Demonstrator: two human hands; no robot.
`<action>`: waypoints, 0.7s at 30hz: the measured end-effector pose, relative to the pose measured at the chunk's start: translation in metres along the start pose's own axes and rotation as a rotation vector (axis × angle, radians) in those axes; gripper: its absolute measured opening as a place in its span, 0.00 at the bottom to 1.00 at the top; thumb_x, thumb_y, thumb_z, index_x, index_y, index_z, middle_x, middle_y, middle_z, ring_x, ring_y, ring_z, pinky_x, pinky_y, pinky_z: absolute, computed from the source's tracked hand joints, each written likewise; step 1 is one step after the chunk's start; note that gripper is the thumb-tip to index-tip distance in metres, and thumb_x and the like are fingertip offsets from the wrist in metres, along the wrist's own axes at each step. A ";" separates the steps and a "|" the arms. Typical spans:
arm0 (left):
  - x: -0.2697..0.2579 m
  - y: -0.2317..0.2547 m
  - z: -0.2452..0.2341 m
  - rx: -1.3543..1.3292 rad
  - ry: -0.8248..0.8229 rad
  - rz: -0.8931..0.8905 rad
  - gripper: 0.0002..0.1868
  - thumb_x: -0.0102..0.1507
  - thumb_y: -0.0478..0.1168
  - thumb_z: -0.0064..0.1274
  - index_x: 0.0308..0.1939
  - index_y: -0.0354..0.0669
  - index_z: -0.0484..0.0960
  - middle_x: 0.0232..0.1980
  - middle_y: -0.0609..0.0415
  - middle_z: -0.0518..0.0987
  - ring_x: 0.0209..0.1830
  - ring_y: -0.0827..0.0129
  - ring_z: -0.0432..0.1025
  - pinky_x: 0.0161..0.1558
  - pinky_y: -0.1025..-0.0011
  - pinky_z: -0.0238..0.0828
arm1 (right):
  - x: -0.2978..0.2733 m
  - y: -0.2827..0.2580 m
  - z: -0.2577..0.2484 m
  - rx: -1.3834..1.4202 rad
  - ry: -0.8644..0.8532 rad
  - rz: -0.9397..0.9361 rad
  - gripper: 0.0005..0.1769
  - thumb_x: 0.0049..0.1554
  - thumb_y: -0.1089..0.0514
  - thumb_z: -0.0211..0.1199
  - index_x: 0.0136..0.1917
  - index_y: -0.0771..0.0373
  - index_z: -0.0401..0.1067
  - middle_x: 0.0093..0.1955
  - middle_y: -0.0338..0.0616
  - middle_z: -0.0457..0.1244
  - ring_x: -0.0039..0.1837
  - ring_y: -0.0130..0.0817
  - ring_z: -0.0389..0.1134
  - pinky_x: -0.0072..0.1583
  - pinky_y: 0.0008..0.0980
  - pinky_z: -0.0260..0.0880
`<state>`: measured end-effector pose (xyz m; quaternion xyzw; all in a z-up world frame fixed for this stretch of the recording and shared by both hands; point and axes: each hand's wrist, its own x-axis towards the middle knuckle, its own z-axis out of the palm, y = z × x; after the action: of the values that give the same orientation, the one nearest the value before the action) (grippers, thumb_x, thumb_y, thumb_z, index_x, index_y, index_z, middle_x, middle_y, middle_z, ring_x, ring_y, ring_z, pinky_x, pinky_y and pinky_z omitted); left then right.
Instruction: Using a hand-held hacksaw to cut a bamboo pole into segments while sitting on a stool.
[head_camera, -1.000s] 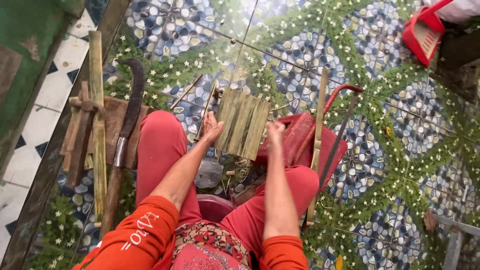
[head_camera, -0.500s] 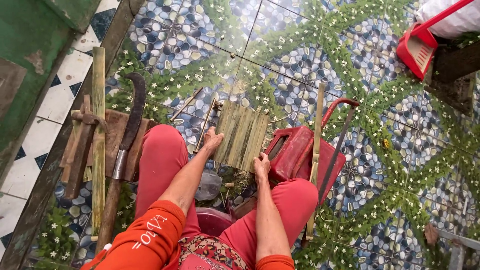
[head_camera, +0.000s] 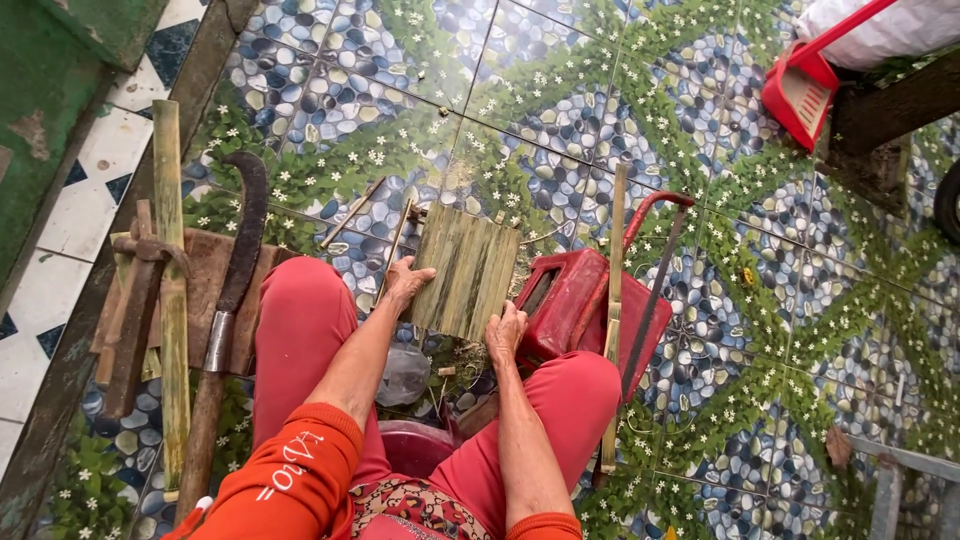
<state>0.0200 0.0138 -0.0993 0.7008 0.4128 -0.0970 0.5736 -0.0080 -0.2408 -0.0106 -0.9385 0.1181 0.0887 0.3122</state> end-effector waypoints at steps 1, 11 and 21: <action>-0.003 0.003 -0.001 -0.001 -0.004 0.002 0.30 0.47 0.54 0.71 0.53 0.57 0.85 0.53 0.46 0.83 0.58 0.51 0.75 0.58 0.56 0.71 | 0.001 0.002 0.000 -0.001 0.004 0.002 0.27 0.51 0.59 0.55 0.65 0.57 0.72 0.59 0.61 0.61 0.65 0.61 0.64 0.68 0.49 0.63; -0.029 0.029 -0.007 -0.086 -0.086 -0.052 0.53 0.42 0.53 0.76 0.68 0.40 0.73 0.64 0.34 0.75 0.68 0.42 0.67 0.68 0.50 0.60 | 0.008 0.011 0.005 -0.001 -0.045 0.017 0.28 0.49 0.52 0.60 0.64 0.51 0.68 0.58 0.50 0.62 0.66 0.47 0.64 0.74 0.45 0.51; 0.012 -0.012 0.035 -0.099 -0.187 -0.039 0.27 0.43 0.47 0.76 0.45 0.54 0.88 0.44 0.45 0.84 0.47 0.52 0.79 0.45 0.64 0.79 | 0.009 -0.004 0.003 0.064 -0.127 -0.016 0.30 0.44 0.52 0.67 0.61 0.52 0.70 0.55 0.50 0.63 0.62 0.51 0.65 0.69 0.45 0.59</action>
<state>0.0311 -0.0111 -0.1264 0.6514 0.3752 -0.1523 0.6417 0.0015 -0.2377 -0.0130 -0.9213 0.0935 0.1420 0.3498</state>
